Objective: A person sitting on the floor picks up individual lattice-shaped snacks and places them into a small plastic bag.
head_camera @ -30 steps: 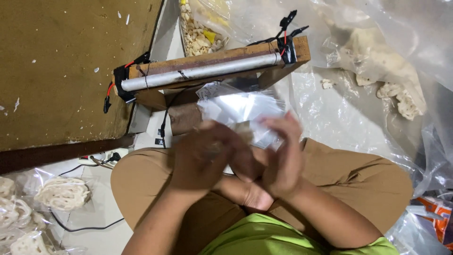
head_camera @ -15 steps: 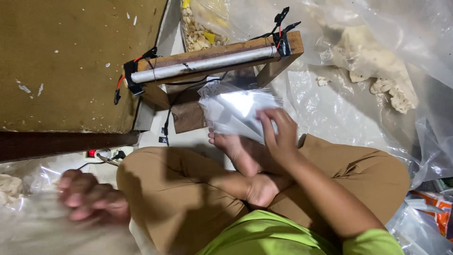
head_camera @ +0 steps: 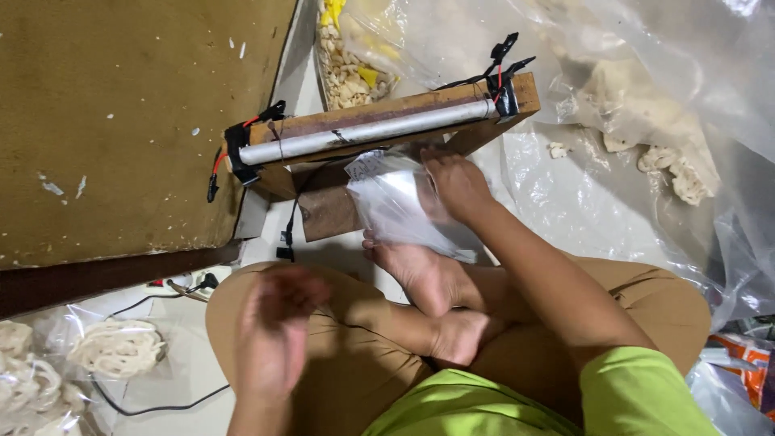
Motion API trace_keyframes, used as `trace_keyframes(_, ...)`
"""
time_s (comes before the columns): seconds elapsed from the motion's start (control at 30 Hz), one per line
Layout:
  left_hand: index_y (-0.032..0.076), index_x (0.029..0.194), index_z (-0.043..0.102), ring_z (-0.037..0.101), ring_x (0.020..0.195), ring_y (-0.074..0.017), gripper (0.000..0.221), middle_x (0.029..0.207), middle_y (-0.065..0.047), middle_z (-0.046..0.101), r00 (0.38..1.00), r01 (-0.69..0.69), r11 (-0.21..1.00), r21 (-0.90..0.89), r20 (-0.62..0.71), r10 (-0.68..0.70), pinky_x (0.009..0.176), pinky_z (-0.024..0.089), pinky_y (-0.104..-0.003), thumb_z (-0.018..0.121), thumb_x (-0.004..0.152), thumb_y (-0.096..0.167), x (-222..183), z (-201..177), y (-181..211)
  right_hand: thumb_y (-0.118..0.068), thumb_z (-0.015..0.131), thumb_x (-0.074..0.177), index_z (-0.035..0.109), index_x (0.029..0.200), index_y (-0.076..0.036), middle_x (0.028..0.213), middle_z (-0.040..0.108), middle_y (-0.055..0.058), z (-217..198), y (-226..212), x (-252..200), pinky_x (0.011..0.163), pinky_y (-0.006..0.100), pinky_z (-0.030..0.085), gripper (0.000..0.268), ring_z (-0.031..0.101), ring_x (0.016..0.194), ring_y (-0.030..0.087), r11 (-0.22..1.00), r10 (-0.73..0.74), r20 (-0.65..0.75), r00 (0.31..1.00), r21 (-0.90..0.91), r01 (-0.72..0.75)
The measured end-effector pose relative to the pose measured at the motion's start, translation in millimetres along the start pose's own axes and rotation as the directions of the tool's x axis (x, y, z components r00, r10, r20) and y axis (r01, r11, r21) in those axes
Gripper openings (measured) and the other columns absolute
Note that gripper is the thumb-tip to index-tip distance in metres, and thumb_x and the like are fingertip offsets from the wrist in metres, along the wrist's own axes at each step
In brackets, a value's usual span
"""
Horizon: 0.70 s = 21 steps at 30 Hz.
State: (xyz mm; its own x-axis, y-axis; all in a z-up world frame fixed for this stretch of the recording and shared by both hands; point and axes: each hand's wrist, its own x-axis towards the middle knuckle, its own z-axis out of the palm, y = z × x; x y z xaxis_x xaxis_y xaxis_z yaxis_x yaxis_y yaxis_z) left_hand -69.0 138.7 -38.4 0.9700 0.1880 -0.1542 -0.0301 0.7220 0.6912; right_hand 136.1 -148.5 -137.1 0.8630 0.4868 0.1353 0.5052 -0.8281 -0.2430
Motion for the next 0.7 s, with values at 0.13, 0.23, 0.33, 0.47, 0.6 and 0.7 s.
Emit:
trace_keyframes(0.13, 0.001, 0.129, 0.06, 0.059, 0.123, -0.0312, 0.046, 0.13, -0.017, 0.065, 0.988, -0.107, 0.524, 0.845, 0.149, -0.038, 0.105, 0.046, -0.042, 0.067, 0.085, 0.013, 19.4, 64.0, -10.8, -0.013, 0.061, 0.09, 0.064, 0.133, -0.003, 0.129, 0.064, 0.018, -59.3, -37.7, -32.1, 0.088, 0.04, 0.05, 0.045, 0.062, 0.11, 0.033, 0.985, -0.175, -0.038, 0.984, -0.021, 0.174)
trace_keyframes(0.23, 0.009, 0.137, 0.056, 0.044, 0.142, -0.0376, 0.072, 0.145, -0.015, 0.053, 0.835, -0.547, -0.119, 0.828, 0.55, -0.013, 0.116, 0.034, -0.056, 0.084, 0.076, 0.032, 27.4, 90.7, -29.0, -0.022, 0.072, 0.087, 0.072, 0.126, -0.013, 0.104, 0.068, 0.008, -85.2, -60.1, -55.4, 0.07, 0.036, 0.056, 0.04, 0.068, 0.086, 0.026, 0.96, -0.217, -0.185, 0.958, 0.14, 0.244)
trace_keyframes(0.33, 0.014, 0.138, 0.055, 0.046, 0.141, -0.0367, 0.067, 0.144, -0.012, 0.055, 0.79, -0.604, -0.246, 0.758, 0.61, -0.061, 0.116, 0.031, -0.064, 0.079, 0.082, 0.041, 25.4, 99.6, -45.6, -0.027, 0.077, 0.091, 0.073, 0.12, -0.018, 0.082, 0.071, 0.0, -63.6, -42.6, -54.1, 0.068, 0.033, 0.058, 0.031, 0.071, 0.074, 0.021, 0.959, -0.125, -0.421, 0.898, 0.181, 0.219)
trace_keyframes(0.47, 0.016, 0.135, 0.06, 0.045, 0.142, -0.0347, 0.056, 0.144, -0.008, 0.055, 0.804, -0.593, -0.167, 0.788, 0.569, -0.171, 0.116, 0.026, -0.066, 0.072, 0.09, 0.047, 18.3, 99.1, -56.8, -0.016, 0.072, 0.094, 0.067, 0.108, -0.021, 0.069, 0.068, -0.001, -27.2, -7.9, -36.5, 0.06, 0.033, 0.056, 0.015, 0.07, 0.063, 0.02, 0.99, -0.076, -0.472, 0.878, 0.072, 0.124)
trace_keyframes(0.6, 0.005, 0.129, 0.063, 0.045, 0.142, -0.0388, 0.052, 0.141, -0.016, 0.058, 0.814, -0.571, -0.013, 0.821, 0.563, -0.143, 0.118, 0.023, -0.061, 0.07, 0.083, 0.029, 19.3, 107.0, -49.0, -0.007, 0.066, 0.093, 0.066, 0.1, -0.003, 0.119, 0.074, 0.01, -32.0, -5.9, -28.5, 0.088, 0.036, 0.055, 0.008, 0.071, 0.108, 0.028, 0.977, -0.09, -0.339, 0.937, 0.154, 0.149)
trace_keyframes(0.7, 0.004, 0.145, 0.047, 0.034, 0.15, -0.0346, 0.075, 0.152, -0.014, 0.048, 0.85, -0.525, -0.023, 0.851, 0.523, -0.057, 0.126, 0.018, -0.054, 0.077, 0.081, 0.031, 23.9, 104.9, -50.5, -0.01, 0.073, 0.088, 0.062, 0.089, -0.003, 0.126, 0.07, 0.016, -68.1, -26.9, -34.3, 0.089, 0.042, 0.056, 0.014, 0.07, 0.11, 0.033, 0.925, -0.051, -0.3, 0.953, 0.345, 0.158)
